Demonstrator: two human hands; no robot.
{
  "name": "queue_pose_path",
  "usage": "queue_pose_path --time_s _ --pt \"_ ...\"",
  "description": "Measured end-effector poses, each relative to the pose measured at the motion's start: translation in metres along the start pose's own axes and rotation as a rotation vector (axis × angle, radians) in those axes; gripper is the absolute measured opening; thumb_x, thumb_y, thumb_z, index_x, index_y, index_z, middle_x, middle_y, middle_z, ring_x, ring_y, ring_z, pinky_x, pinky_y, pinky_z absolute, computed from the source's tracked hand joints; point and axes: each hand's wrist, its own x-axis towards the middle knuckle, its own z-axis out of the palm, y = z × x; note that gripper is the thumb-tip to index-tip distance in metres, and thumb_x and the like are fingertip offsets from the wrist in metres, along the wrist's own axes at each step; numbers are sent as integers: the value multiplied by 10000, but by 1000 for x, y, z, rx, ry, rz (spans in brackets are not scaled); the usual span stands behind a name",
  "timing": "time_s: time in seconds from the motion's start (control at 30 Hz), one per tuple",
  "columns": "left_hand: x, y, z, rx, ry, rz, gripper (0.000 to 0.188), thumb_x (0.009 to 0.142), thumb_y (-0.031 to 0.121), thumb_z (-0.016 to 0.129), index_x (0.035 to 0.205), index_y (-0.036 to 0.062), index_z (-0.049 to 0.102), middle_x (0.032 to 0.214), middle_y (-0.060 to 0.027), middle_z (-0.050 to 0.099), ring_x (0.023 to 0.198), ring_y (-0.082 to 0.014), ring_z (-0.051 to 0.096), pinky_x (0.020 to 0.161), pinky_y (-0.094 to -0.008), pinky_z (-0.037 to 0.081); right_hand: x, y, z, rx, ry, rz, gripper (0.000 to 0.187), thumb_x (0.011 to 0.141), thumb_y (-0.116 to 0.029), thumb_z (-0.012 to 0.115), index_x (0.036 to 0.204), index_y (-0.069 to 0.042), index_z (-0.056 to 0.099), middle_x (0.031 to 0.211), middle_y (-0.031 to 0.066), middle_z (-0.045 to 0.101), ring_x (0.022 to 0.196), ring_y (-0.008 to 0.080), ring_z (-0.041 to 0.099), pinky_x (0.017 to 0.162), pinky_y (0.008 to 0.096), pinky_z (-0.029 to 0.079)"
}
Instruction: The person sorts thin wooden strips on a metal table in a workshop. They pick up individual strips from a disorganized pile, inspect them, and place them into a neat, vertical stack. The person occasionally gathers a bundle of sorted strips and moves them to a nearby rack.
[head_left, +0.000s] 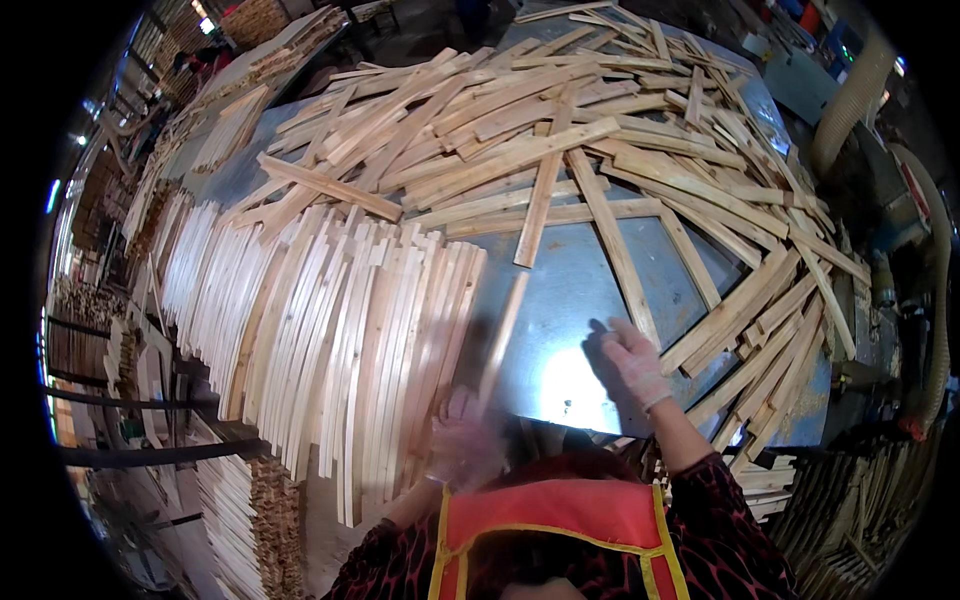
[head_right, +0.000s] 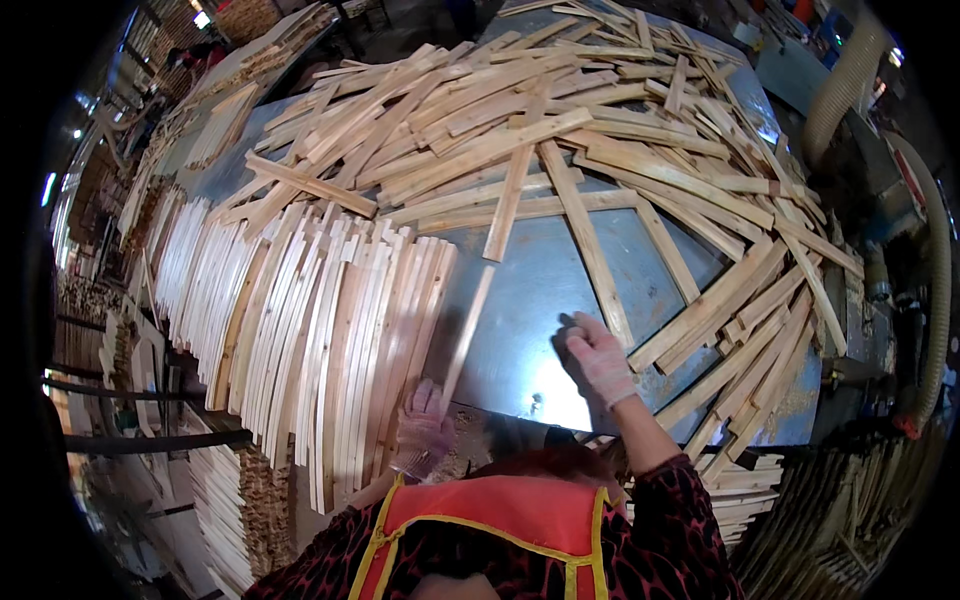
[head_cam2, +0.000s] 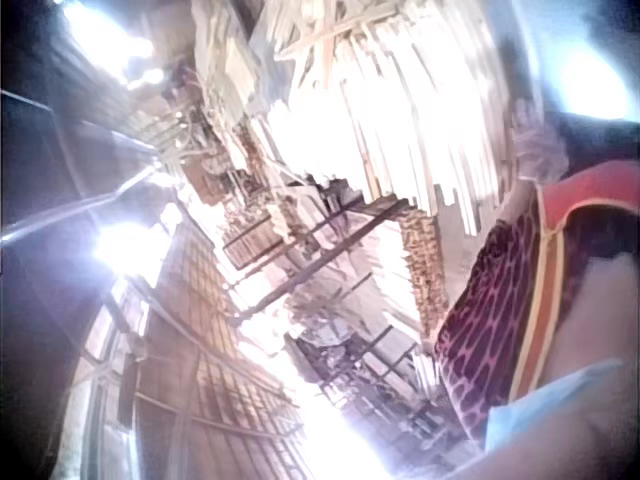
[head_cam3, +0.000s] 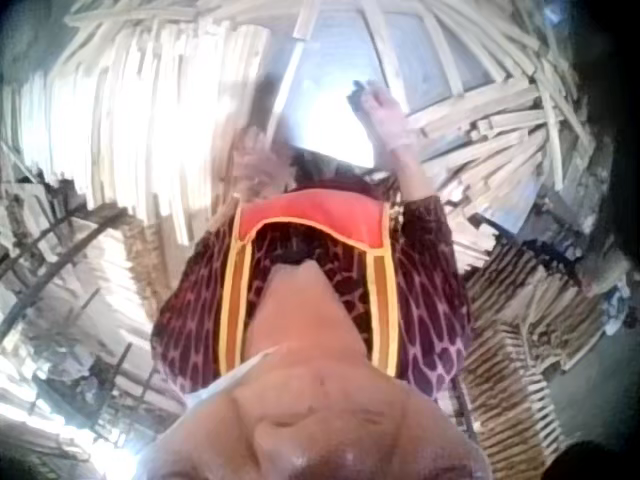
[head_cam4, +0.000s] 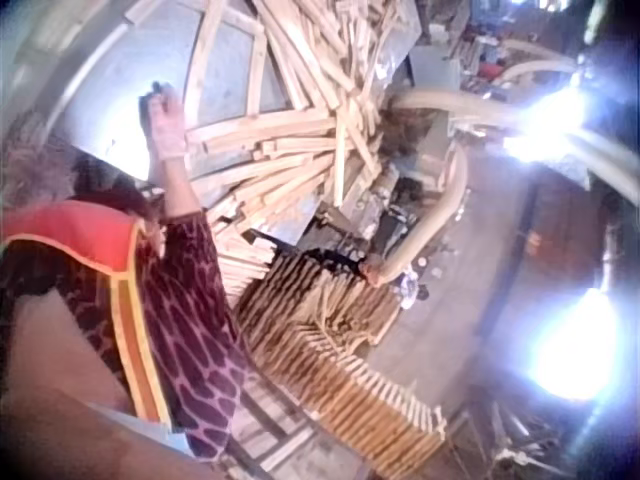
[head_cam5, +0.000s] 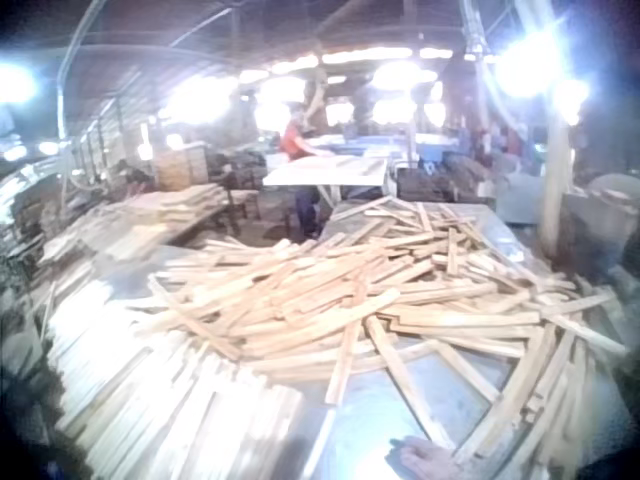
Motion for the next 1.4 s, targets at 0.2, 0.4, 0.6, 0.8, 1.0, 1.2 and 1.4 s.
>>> queue_pose_path --time_s 0.2,0.4,0.6,0.8,1.0,1.2,1.4 --pt "11 -32 50 62 -27 -99 722 960 260 611 1621 62 398 1629 -201 413 1527 -442 375 1148 -614 408 144 4 87 -163 -218 62 511 950 -329 691 1311 30 653 1108 185 747 1045 281 714 941 360 538" --pt "15 -21 32 147 70 -159 514 913 149 596 1422 71 593 1499 -155 505 1394 -376 501 1104 -536 464 235 -63 160 -107 136 276 400 906 -339 752 1109 -14 637 984 221 754 954 403 723 845 439 573" --pt "34 -25 13 232 6 -110 486 920 185 623 1394 81 606 1465 -146 525 1298 -385 552 1026 -564 512 262 -65 119 587 -233 271 321 945 -128 754 1227 -70 612 1071 91 732 893 181 723 670 304 577" --pt "74 -5 -25 -103 -191 -186 542 972 338 673 1422 45 606 1416 -235 592 1243 -412 623 1011 -533 539 85 -24 51 916 -512 424 403 983 -173 771 1341 -78 610 1103 58 728 911 165 711 687 307 596" --pt "100 38 -52 -876 -489 -389 525 960 433 649 1338 70 676 1190 -266 724 1145 -457 680 969 -532 531 -74 -7 111 402 -768 451 412 974 -130 736 1361 -10 659 1138 68 747 1017 232 687 927 402 559" --pt "48 27 -25 -632 -328 -309 360 972 384 633 1150 85 726 1090 -196 751 1037 -427 710 901 -533 552 14 -40 68 -220 -904 -115 459 1005 -337 735 1352 -37 703 1222 107 731 1110 212 682 975 384 568" --pt "16 22 23 -351 -45 -406 314 940 260 683 1232 147 703 1241 -139 668 1147 -385 662 931 -508 540 137 -66 74 -989 -196 -430 587 893 -377 755 1376 -101 568 1241 218 715 1123 406 703 966 513 564"
